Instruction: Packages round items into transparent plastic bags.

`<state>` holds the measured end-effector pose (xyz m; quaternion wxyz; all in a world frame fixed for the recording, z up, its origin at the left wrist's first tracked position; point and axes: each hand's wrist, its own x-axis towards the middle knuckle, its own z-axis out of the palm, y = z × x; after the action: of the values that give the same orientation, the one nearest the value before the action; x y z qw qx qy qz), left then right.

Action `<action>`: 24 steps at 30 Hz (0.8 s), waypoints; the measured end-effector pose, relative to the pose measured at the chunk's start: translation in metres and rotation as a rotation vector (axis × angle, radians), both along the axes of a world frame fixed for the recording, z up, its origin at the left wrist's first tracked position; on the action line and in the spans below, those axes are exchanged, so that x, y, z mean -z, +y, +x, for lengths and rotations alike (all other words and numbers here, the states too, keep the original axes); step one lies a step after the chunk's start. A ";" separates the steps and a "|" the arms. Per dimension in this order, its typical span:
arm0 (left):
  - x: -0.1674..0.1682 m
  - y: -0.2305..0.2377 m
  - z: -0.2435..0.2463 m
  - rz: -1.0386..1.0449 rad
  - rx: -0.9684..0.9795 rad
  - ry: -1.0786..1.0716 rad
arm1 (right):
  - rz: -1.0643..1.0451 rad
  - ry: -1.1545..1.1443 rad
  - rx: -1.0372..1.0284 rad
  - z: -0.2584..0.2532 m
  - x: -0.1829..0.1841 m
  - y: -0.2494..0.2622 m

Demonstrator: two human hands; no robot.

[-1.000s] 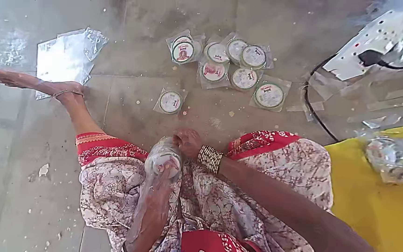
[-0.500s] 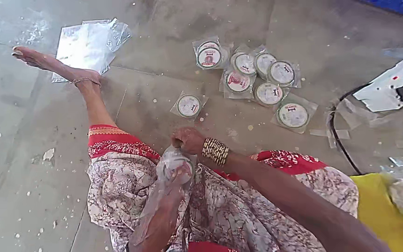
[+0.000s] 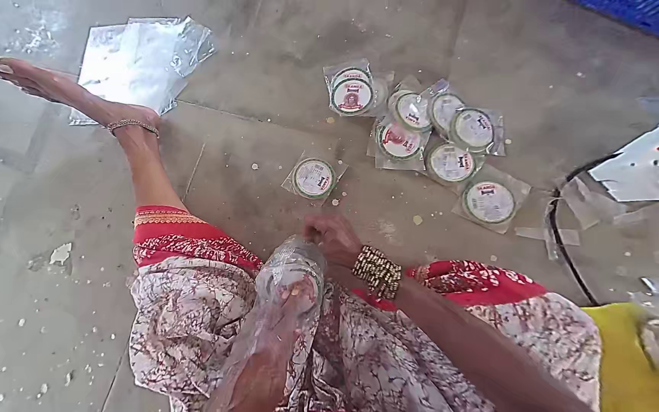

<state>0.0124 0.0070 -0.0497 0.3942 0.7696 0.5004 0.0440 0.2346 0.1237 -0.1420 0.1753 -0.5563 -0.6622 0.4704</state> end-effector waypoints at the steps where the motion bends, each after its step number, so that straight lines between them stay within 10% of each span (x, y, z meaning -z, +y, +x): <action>1: 0.002 -0.003 -0.003 -0.012 -0.015 -0.025 | 0.079 0.080 0.144 0.003 -0.003 -0.005; 10: 0.002 -0.018 -0.008 0.159 -0.028 -0.011 | 0.328 0.115 0.394 0.001 -0.023 -0.054; 14: -0.009 -0.013 -0.002 0.130 -0.039 0.105 | 0.131 -0.051 0.103 0.002 -0.037 -0.061; 18: -0.013 -0.006 -0.002 0.105 -0.009 0.100 | 0.424 0.050 0.356 0.005 -0.042 -0.045; 22: -0.034 0.003 0.010 -0.140 -0.029 0.175 | 0.069 -0.056 -0.175 -0.001 -0.060 -0.017; 24: -0.023 0.004 0.004 -0.064 -0.011 0.128 | 0.156 0.025 -0.029 -0.001 -0.060 -0.003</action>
<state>0.0159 0.0107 -0.0265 0.3856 0.7550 0.5301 -0.0192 0.2335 0.1202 -0.0817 0.2198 -0.5254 -0.7025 0.4267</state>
